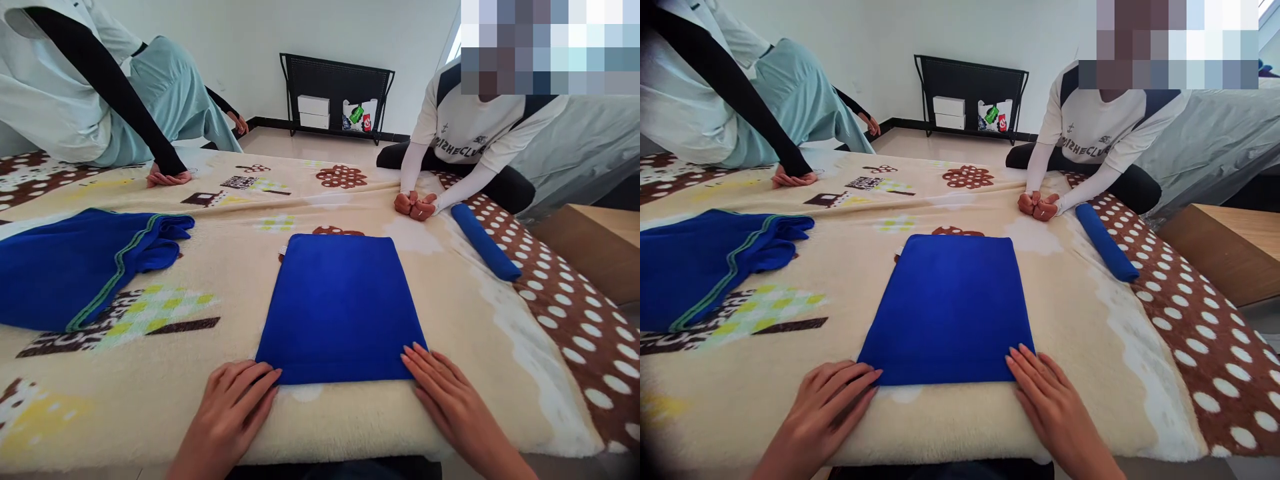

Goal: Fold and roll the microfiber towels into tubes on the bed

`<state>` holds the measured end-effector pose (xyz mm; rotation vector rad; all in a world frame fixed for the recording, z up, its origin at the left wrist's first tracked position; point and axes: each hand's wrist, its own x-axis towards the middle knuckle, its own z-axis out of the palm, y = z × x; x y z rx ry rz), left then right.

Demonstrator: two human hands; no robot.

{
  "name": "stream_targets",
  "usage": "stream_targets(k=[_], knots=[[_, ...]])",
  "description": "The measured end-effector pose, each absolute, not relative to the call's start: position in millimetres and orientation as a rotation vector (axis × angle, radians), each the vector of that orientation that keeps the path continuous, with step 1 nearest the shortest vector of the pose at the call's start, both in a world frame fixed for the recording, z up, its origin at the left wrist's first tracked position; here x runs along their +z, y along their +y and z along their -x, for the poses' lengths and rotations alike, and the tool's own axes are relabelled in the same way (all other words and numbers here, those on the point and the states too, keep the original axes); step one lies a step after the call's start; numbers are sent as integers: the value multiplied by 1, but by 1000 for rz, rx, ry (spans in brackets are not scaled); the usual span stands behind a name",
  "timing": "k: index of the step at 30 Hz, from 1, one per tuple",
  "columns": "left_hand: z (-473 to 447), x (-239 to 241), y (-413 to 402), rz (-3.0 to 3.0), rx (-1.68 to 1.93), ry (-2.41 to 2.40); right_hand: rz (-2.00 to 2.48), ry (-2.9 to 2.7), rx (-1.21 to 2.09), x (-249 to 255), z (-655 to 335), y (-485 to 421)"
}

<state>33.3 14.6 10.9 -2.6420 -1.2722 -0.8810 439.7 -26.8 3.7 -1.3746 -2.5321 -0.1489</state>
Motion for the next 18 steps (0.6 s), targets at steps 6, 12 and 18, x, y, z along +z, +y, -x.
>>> stream_targets(k=[6,12,18], knots=[[-9,8,17,2609,-805,-1293,1414,-2424,-219,-9,-475,-31],[-4,5,21,2647,-838,-1328,1447,-2315,-256,-12,-476,-28],[-4,13,22,2661,-891,-1320,1417,-2307,-201,-5,-477,-21]])
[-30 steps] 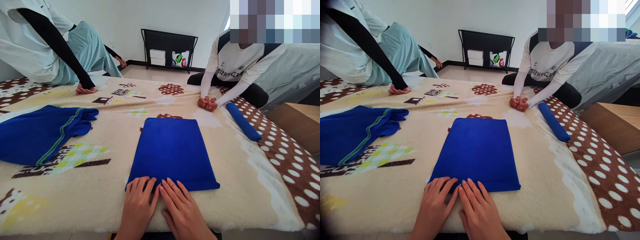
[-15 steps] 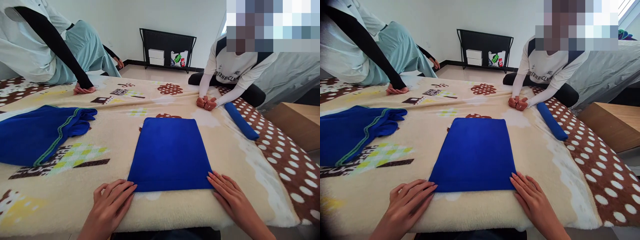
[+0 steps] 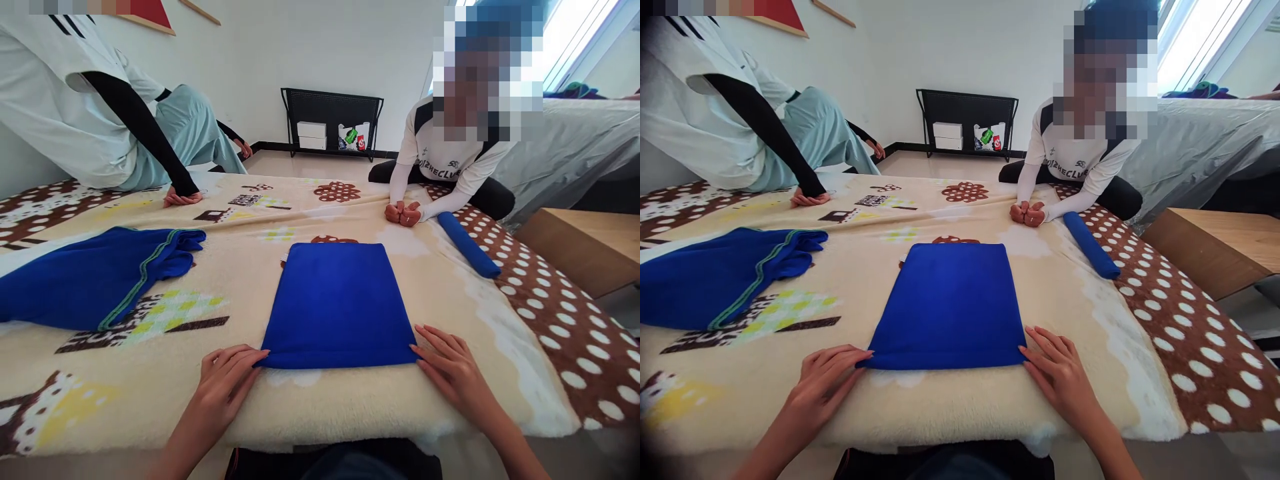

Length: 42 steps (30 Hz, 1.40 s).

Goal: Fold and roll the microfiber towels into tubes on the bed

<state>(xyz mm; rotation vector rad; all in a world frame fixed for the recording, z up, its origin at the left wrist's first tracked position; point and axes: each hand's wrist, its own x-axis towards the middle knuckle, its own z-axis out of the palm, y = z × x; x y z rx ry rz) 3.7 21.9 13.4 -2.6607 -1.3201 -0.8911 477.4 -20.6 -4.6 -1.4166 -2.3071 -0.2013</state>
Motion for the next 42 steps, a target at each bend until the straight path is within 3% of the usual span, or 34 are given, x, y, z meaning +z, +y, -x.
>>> stream_targets(k=[11,19,26,35,39,42], knots=[[-1,12,24,2728,-860,-1550,1365,-2190,-246,-5,-464,-25],[1,17,21,2742,-862,-1489,1393,-2239,-46,5,-471,-21],[-14,16,19,2753,-736,-1805,1523,-2214,183,7,-464,-13],[-67,13,28,2131,-578,-1978,1819,-1945,-302,-5,-433,-2],[-91,19,25,2056,-673,-1782,1647,-1871,-448,0,-405,-8],[-131,18,17,2328,-833,-1478,1420,-1976,-320,2,-365,-10]])
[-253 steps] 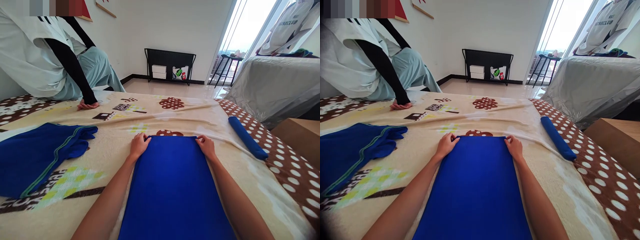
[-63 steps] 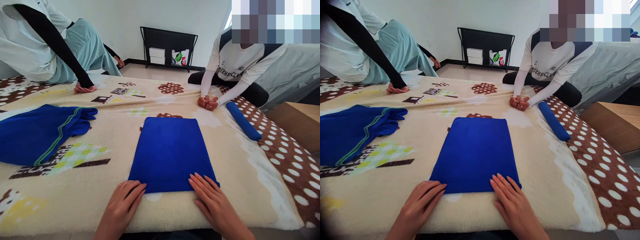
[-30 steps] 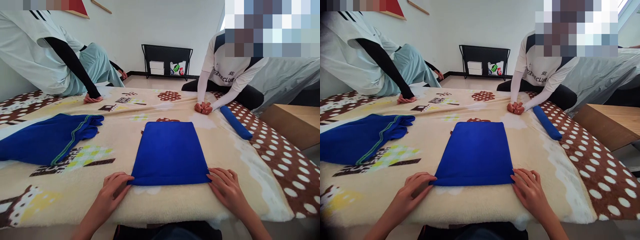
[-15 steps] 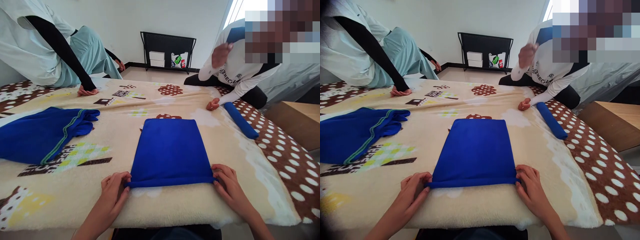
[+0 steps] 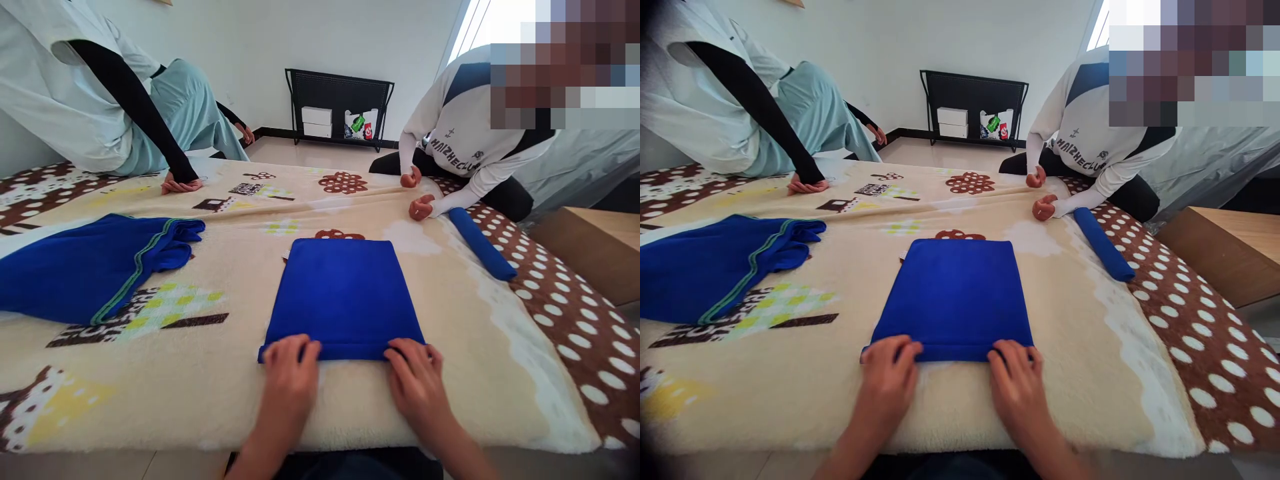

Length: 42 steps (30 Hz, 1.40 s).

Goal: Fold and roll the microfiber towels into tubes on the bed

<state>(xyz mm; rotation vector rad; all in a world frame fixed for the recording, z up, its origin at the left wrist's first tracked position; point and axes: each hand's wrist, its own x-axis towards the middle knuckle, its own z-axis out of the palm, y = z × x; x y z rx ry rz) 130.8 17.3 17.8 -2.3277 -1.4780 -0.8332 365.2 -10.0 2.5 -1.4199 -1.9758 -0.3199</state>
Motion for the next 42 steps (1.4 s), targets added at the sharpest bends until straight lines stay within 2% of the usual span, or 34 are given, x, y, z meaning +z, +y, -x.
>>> stream_targets(k=[4,11,14,19,26,29,34,42], knots=[[-154,13,12,2557,-870,-1252,1283,-2140,-188,5,-345,-8],[-82,11,6,2467,-759,-1397,1476,-2303,-236,0,-415,-18],[-111,15,6,2479,-708,-1327,1485,-2243,-247,8,-387,-16],[-141,14,22,2696,-474,-1183,1346,-2450,-5,15,-352,3],[-65,7,22,2378,-453,-1496,1655,-2261,-310,-5,-429,-3],[-97,16,24,2358,-507,-1427,1604,-2252,-338,8,-394,2],[-141,20,44,2596,-507,-1217,1385,-2428,-78,20,-332,21],[-23,-1,51,2433,-475,-1463,1469,-2466,-1,10,-443,12]])
